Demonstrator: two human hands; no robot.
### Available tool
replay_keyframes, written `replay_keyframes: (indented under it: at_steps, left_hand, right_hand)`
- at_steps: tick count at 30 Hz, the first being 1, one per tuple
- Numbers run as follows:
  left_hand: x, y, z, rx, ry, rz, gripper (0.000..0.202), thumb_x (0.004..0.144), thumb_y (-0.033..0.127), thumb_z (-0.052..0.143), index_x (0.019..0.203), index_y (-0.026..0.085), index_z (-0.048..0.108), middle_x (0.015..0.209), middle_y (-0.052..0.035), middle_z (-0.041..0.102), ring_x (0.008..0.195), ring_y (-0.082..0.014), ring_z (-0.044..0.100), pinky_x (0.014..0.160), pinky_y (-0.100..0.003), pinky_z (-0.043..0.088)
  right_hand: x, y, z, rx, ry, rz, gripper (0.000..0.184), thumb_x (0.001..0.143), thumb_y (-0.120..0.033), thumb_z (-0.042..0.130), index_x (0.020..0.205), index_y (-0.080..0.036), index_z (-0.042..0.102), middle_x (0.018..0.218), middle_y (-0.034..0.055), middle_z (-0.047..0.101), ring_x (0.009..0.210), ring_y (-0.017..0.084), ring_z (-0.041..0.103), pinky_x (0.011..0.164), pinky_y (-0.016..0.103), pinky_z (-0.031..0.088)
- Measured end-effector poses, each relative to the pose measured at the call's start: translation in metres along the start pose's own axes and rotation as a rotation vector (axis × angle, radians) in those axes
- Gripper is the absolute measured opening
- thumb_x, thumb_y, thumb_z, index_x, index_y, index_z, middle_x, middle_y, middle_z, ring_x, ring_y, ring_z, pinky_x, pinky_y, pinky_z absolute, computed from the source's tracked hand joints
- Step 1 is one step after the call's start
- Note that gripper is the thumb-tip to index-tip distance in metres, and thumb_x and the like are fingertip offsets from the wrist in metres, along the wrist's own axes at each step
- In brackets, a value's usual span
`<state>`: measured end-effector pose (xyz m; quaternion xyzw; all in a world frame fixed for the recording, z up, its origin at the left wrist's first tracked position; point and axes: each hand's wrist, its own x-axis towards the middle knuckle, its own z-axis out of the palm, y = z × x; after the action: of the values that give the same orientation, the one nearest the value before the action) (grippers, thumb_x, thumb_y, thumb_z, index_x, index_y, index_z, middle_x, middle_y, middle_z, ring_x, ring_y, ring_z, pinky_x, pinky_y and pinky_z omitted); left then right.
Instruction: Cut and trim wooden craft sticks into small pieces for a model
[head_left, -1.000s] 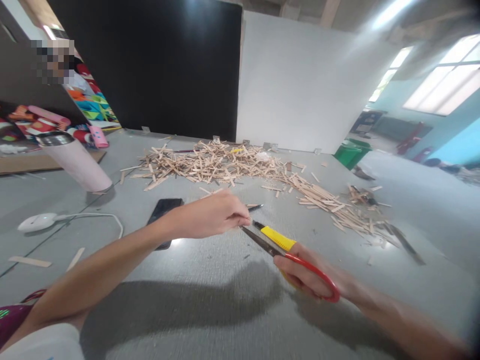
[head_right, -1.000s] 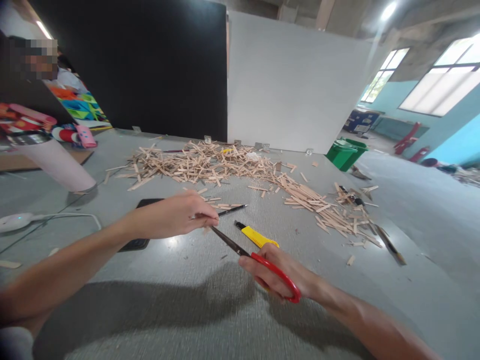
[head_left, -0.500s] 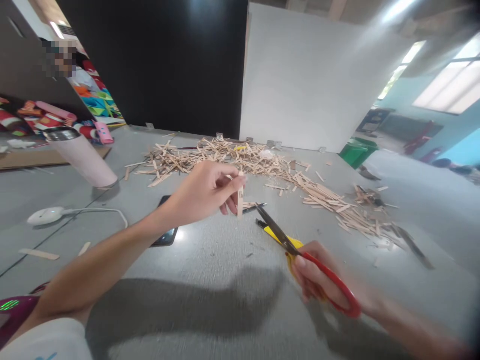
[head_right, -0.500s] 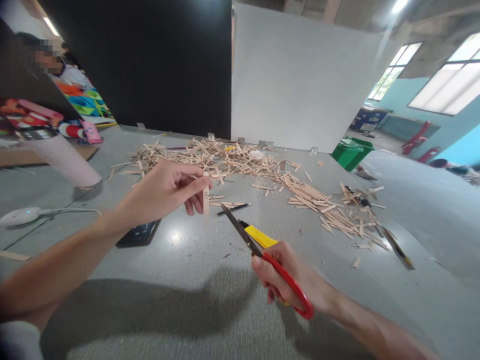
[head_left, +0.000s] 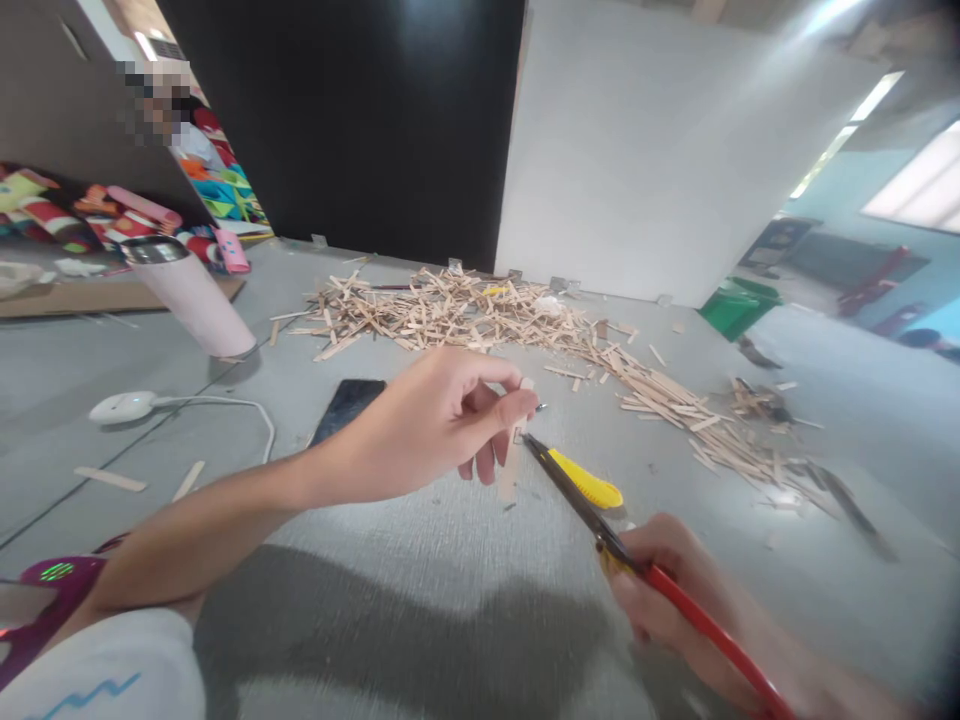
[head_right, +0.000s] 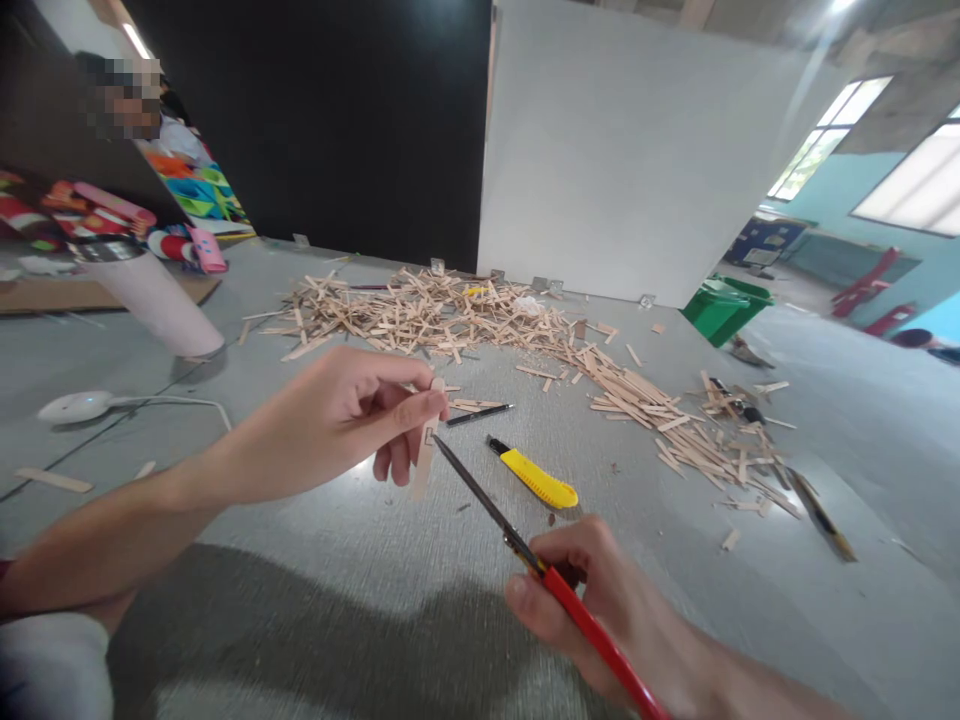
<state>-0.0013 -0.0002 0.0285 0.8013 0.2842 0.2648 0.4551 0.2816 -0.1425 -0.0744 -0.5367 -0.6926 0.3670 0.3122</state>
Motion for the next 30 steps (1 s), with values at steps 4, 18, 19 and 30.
replay_keyframes:
  at_steps: [4, 18, 19, 30]
  left_hand:
    - [-0.001, 0.001, 0.002, -0.012, -0.001, -0.002, 0.032, 0.109, 0.035, 0.056, 0.082, 0.018, 0.061, 0.064, -0.0005, 0.075, 0.052, -0.0115, 0.072, 0.045, -0.015, 0.054]
    - [-0.003, 0.003, 0.003, -0.034, -0.017, -0.004, 0.029, 0.109, 0.034, 0.054, 0.087, 0.018, 0.063, 0.064, -0.0005, 0.075, 0.051, -0.0108, 0.07, 0.046, -0.015, 0.053]
    - [-0.003, 0.003, 0.004, -0.034, -0.02, -0.002, 0.028, 0.109, 0.034, 0.054, 0.088, 0.018, 0.063, 0.064, -0.0005, 0.075, 0.051, -0.0107, 0.07, 0.046, -0.014, 0.053]
    - [-0.003, 0.004, 0.004, -0.064, -0.026, 0.003, 0.029, 0.11, 0.032, 0.053, 0.086, 0.018, 0.061, 0.062, -0.0011, 0.074, 0.05, -0.0109, 0.068, 0.047, -0.016, 0.053]
  right_hand:
    - [-0.001, 0.001, -0.002, -0.124, 0.042, -0.026, 0.02, 0.099, -0.043, 0.068, 0.1, -0.024, 0.061, 0.072, -0.0022, 0.064, 0.055, 0.015, 0.06, 0.048, 0.026, 0.049]
    - [0.005, -0.009, -0.002, -0.276, 0.106, -0.031, 0.031, 0.097, -0.053, 0.069, 0.091, -0.022, 0.068, 0.08, 0.0028, 0.066, 0.062, 0.017, 0.063, 0.049, 0.026, 0.05]
    - [0.004, -0.009, -0.001, -0.284, 0.106, -0.025, 0.031, 0.097, -0.053, 0.069, 0.09, -0.022, 0.068, 0.08, 0.0027, 0.065, 0.061, 0.016, 0.062, 0.048, 0.026, 0.049]
    - [0.008, -0.008, -0.002, -0.317, 0.134, -0.121, 0.031, 0.098, -0.052, 0.069, 0.086, -0.023, 0.068, 0.075, 0.004, 0.063, 0.063, 0.019, 0.061, 0.049, 0.029, 0.047]
